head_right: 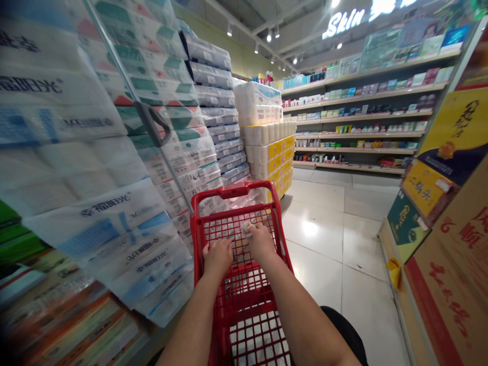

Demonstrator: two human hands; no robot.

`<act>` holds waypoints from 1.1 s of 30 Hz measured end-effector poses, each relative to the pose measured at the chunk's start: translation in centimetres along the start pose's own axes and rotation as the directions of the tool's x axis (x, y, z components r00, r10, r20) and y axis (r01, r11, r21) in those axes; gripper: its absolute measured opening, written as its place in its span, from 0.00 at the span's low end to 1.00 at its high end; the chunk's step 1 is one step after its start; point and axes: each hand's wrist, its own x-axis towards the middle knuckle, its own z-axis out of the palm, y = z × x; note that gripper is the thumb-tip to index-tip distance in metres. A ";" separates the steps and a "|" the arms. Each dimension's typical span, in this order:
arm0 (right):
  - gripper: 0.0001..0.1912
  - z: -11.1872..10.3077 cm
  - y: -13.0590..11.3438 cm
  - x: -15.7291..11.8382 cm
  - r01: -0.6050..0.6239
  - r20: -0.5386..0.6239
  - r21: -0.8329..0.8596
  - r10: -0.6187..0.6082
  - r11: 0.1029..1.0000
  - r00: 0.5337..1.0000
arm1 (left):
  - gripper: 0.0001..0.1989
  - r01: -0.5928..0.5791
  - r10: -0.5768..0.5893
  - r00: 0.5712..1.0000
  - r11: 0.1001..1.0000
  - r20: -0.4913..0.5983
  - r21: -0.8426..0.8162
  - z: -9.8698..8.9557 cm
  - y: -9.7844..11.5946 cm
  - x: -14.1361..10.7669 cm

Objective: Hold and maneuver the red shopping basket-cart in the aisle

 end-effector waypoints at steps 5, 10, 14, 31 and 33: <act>0.13 0.1 -0.4 -0.2 0.095 0.318 0.093 -0.120 0.991 0.940 | 0.18 -0.016 0.016 1.000 1.000 0.014 -0.005 -0.1 -0.1 0.0; 0.10 0.1 -0.8 -0.4 -0.079 0.153 -0.037 0.084 0.996 0.985 | 0.19 -0.014 0.014 1.000 1.000 0.014 -0.011 0.0 -0.3 0.1; 0.12 0.0 -1.4 -1.0 0.153 0.320 -0.001 -0.145 0.988 0.936 | 0.19 -0.014 0.014 1.000 0.999 0.010 -0.035 0.1 -0.5 0.1; 0.19 -1.9 -0.7 -0.4 -0.098 0.315 -0.207 0.161 0.974 0.935 | 0.19 -0.005 0.005 1.000 1.000 0.020 -0.020 0.0 -0.5 0.1; 0.16 -2.5 -0.5 -0.4 -0.080 0.363 -0.278 0.182 0.957 0.914 | 0.19 0.005 -0.005 1.000 1.000 0.021 -0.018 -0.1 -0.3 0.0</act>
